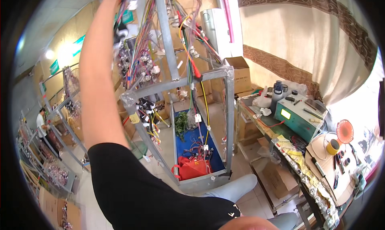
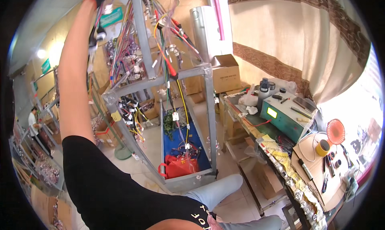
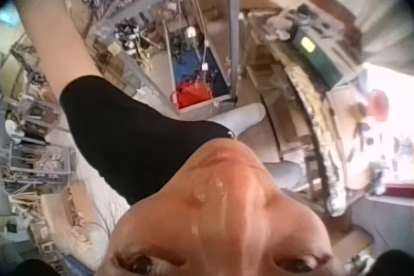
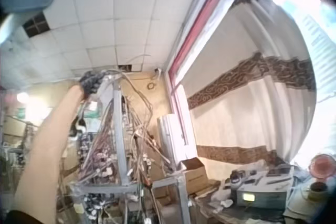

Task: Assembling and organizing electrical wiring harnesses on a production jig, connecting wires and using tools.

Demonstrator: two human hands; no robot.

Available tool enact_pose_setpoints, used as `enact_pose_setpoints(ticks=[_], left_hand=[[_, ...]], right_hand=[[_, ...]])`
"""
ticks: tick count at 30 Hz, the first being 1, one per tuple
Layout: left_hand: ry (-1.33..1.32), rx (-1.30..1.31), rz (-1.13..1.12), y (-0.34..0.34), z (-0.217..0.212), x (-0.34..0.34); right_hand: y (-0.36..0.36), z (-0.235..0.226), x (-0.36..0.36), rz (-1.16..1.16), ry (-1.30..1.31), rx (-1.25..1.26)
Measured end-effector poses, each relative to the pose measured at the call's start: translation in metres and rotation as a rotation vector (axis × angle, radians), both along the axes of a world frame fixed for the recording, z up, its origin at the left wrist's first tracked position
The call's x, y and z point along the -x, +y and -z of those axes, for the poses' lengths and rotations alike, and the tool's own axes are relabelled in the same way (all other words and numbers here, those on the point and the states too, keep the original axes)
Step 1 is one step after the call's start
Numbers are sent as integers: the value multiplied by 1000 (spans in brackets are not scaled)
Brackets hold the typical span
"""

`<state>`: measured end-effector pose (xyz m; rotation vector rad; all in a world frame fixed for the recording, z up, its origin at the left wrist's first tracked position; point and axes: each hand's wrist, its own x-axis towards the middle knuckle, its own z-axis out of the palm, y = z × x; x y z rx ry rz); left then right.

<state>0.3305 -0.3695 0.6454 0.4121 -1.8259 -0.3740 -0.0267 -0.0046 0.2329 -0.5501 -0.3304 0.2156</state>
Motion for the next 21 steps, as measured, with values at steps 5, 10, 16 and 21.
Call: enact_pose_setpoints(ticks=[5,10,16,21], left_hand=[[-533,128,480,105,110,157],[-838,-387,899,136,427,145],[-1379,111,856,193,637,107],[-1616,210,846,200,690,113]], right_hand=[[1,28,-25,156,40,98],[-1,86,-62,311,16,102],[-20,313,-165,1527,90,-365],[-54,348,-127,1966,-224,-606]])
